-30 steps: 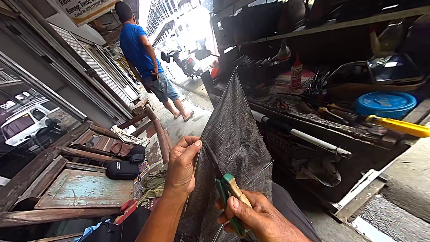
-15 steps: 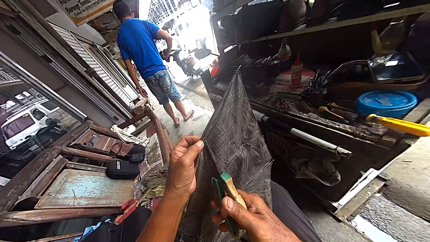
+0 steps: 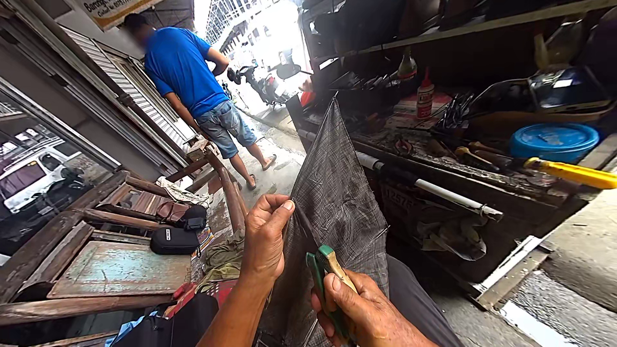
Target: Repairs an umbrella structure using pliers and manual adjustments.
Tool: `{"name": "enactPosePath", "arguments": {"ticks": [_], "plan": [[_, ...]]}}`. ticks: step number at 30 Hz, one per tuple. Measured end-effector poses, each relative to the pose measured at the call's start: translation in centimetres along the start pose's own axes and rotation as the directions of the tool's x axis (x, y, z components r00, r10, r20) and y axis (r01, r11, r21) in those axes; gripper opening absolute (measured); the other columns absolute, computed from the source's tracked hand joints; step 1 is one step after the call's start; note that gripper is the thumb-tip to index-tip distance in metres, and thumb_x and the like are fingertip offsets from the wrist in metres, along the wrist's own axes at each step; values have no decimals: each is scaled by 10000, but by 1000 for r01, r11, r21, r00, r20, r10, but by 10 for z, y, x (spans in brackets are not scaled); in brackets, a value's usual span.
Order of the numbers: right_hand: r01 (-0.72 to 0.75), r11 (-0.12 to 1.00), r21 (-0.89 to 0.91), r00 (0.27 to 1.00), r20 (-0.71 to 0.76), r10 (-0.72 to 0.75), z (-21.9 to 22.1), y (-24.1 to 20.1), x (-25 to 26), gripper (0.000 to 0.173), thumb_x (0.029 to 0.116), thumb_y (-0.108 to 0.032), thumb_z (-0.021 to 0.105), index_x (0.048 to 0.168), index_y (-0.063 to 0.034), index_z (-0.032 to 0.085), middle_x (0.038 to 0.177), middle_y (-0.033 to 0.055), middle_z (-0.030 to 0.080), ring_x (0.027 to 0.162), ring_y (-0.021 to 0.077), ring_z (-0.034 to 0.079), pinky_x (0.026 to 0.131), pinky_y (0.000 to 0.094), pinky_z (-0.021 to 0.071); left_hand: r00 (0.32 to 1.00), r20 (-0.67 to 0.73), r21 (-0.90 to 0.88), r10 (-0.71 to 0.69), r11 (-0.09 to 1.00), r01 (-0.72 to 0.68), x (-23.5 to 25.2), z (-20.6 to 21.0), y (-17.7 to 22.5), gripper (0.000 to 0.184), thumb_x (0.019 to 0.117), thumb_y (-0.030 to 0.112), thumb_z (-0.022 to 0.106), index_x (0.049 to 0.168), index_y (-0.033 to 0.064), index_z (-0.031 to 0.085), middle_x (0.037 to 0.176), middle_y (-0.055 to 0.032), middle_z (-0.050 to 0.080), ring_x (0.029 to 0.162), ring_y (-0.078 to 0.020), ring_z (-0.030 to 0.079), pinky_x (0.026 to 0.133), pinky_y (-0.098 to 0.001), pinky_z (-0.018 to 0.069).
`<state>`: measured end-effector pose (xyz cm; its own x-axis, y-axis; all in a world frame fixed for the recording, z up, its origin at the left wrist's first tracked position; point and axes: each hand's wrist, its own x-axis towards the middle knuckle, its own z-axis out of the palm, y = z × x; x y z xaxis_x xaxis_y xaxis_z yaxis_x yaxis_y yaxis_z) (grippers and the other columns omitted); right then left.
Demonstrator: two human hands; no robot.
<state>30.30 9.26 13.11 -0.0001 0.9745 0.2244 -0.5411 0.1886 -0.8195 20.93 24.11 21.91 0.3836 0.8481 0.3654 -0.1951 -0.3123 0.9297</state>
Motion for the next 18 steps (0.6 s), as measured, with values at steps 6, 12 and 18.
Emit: {"name": "enactPosePath", "arguments": {"ticks": [6, 12, 18], "plan": [[-22, 1000, 2, 1000, 2, 22, -6, -2, -1, 407, 1054, -469, 516, 947, -92, 627, 795, 35, 659, 580, 104, 611, 516, 254, 538, 1000, 6, -11, -2, 1000, 2, -1, 2, -2, 90, 971, -26, 550, 930, -2, 626, 840, -82, 651, 792, -130, 644, 776, -291, 571], [-13, 998, 66, 996, 92, 7, -14, -1, 2, 424, 1064, -473, 500, 972, -85, 643, 912, 68, 692, 664, 127, 662, 577, 274, 582, 1000, 12, -46, -25, 999, 26, 1, 2, 0, 131, 992, -12, 517, 935, -2, 634, 862, -80, 669, 804, -125, 655, 783, -287, 575], [-10, 986, 166, 976, 216, -27, -17, 3, 6, 448, 1072, -494, 468, 939, -107, 650, 980, 79, 710, 731, 139, 692, 626, 287, 598, 994, 81, -168, -68, 983, 81, 2, -7, 7, 156, 1015, 2, 480, 1003, -18, 634, 891, -97, 686, 829, -127, 686, 803, -296, 596]]}}
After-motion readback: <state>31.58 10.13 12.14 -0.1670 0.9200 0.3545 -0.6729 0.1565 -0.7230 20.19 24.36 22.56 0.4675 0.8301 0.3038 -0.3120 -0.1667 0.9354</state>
